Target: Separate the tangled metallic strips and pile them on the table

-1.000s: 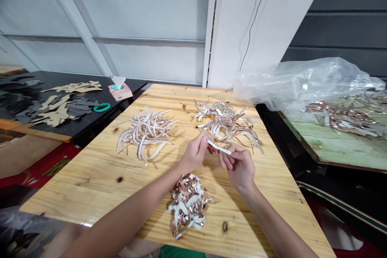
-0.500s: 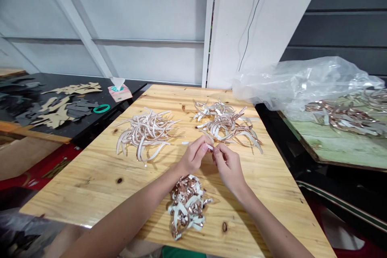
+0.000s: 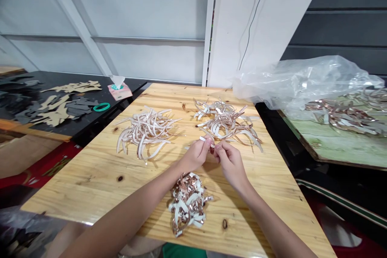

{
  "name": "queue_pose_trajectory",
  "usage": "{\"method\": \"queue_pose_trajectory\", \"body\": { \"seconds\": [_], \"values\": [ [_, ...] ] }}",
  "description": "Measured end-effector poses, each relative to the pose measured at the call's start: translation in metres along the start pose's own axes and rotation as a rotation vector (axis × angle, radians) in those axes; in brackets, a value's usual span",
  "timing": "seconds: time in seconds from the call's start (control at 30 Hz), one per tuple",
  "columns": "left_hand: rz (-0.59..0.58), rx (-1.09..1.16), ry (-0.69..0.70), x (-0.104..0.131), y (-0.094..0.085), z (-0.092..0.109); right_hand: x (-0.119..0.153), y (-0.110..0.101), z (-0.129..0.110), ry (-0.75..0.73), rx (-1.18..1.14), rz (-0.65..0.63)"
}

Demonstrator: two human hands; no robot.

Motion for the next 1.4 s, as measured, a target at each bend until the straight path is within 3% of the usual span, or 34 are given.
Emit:
{"method": "queue_pose_trajectory", "body": {
  "seconds": [0.33,0.6,0.7,0.9,1.17,1.4],
  "values": [
    [0.129,0.078,-0.100,-0.004,-0.003,-0.009,-0.010,-0.004,0.009,0.257,-0.488,0.147],
    [0.126,0.269,-0.191,-0.001,-0.003,-0.013,-0.013,-0.003,0.012,0.322,-0.578,0.203],
    [0.154,0.229,-0.140,0.001,-0.005,-0.008,-0.008,0.002,0.017,0.313,-0.449,0.155],
    [0.122,0.254,-0.058,0.004,-0.005,-0.004,0.000,0.002,0.017,0.070,0.058,0.066],
    [0.152,0.306,-0.165,0.003,-0.002,-0.009,0.000,0.001,0.017,0.097,0.106,-0.029],
    [0.189,0.281,-0.155,0.003,-0.002,-0.011,0.002,0.004,0.014,0.082,0.225,-0.080]
  ]
}}
Point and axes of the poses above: each hand's wrist, its own x-axis away from the middle knuckle, its own y-axis out of the palm, z = x × y, the point moved 4 cm from there along -x, towards the middle knuckle, and after that the axes turned 10 degrees about z, right-handed, at the moved point
